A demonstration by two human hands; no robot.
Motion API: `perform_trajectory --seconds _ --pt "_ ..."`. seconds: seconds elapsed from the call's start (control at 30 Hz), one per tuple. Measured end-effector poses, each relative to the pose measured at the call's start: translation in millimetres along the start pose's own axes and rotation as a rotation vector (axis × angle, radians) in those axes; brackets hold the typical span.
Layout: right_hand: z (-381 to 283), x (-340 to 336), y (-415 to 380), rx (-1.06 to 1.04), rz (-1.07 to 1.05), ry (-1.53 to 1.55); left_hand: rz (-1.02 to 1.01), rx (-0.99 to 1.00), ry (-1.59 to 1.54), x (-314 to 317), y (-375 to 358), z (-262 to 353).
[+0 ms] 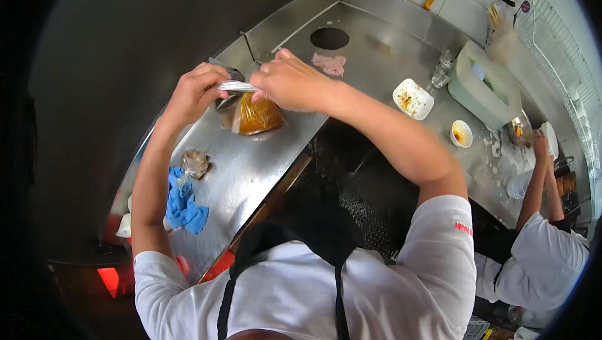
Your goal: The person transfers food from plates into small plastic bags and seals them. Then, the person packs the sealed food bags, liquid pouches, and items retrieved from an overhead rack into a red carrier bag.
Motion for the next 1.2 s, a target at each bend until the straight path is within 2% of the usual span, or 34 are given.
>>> perform_trajectory --seconds 0.1,0.13,0.23,0.27,0.3,0.33,0.37,0.4,0.43,0.5,0.57,0.63,0.67,0.77,0.8,0.83,0.87,0.9,0.97,1.07,1.1,1.2 --pt "-9 -57 0 -0.158 0.196 -0.040 0.059 0.015 -0.122 -28 10 22" --pt "-4 -81 1 -0.142 0.203 0.009 0.085 0.037 -0.174 -37 13 37" --pt "36 -132 -2 -0.112 0.477 0.283 -0.117 0.064 -0.624 -42 29 61" --pt "60 -126 -5 -0.040 0.683 0.566 -0.085 0.109 -0.671 -43 37 76" --pt "73 -114 -2 -0.014 0.881 0.761 -0.017 0.055 -0.645 -40 49 81" --pt "97 -71 1 0.088 0.973 1.026 0.054 0.003 -0.619 -36 61 85" --pt "90 -42 16 0.085 0.994 1.324 0.130 -0.047 -0.591 -32 72 87" --pt "88 -18 20 0.221 1.042 1.230 0.336 -0.022 -0.542 -29 85 79" --pt "84 10 25 0.354 1.087 1.137 0.487 -0.115 -0.394 -26 90 61" --pt "68 69 27 0.633 1.149 0.956 0.578 -0.392 -0.105 -13 90 12" --pt "47 109 16 0.927 1.177 0.787 0.491 -0.701 -0.052 9 69 -49" --pt "19 72 16 0.734 0.606 -0.099 0.493 -0.692 -0.023 29 36 -87" --pt "1 62 17 0.528 0.698 -0.272 0.503 -0.690 -0.015 31 19 -98" --pt "10 102 15 0.402 0.656 0.252 0.426 -0.761 -0.186 46 -32 -109" --pt "16 115 13 0.487 0.580 0.459 0.377 -0.699 -0.489 67 -43 -132" --pt "18 129 9 0.576 0.499 0.664 0.333 -0.699 -0.602 84 -61 -154" --pt "17 145 7 0.664 0.411 0.861 0.290 -0.692 -0.715 88 -73 -146" --pt "16 153 6 0.685 0.386 0.938 0.245 -0.680 -0.829 93 -85 -139" --pt "12 164 8 0.731 0.338 1.088 0.217 -0.658 -0.755 97 -106 -136" --pt "-6 154 21 0.700 0.193 1.023 0.220 -0.674 -0.604 97 -126 -124" --pt "-12 149 26 0.665 0.147 0.982 0.237 -0.658 -0.652 95 -130 -120" --pt "-17 181 24 0.546 0.254 1.406 0.264 -0.619 -0.822 95 -148 -114"
Point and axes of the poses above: each hand's wrist, its own y-axis towards the middle knuckle, its own x-axis out of the palm, z = x × y, the point moved 9 cm from there along y, towards the middle knuckle, and after that the axes turned 12 degrees about -x, right-handed, at the moved point
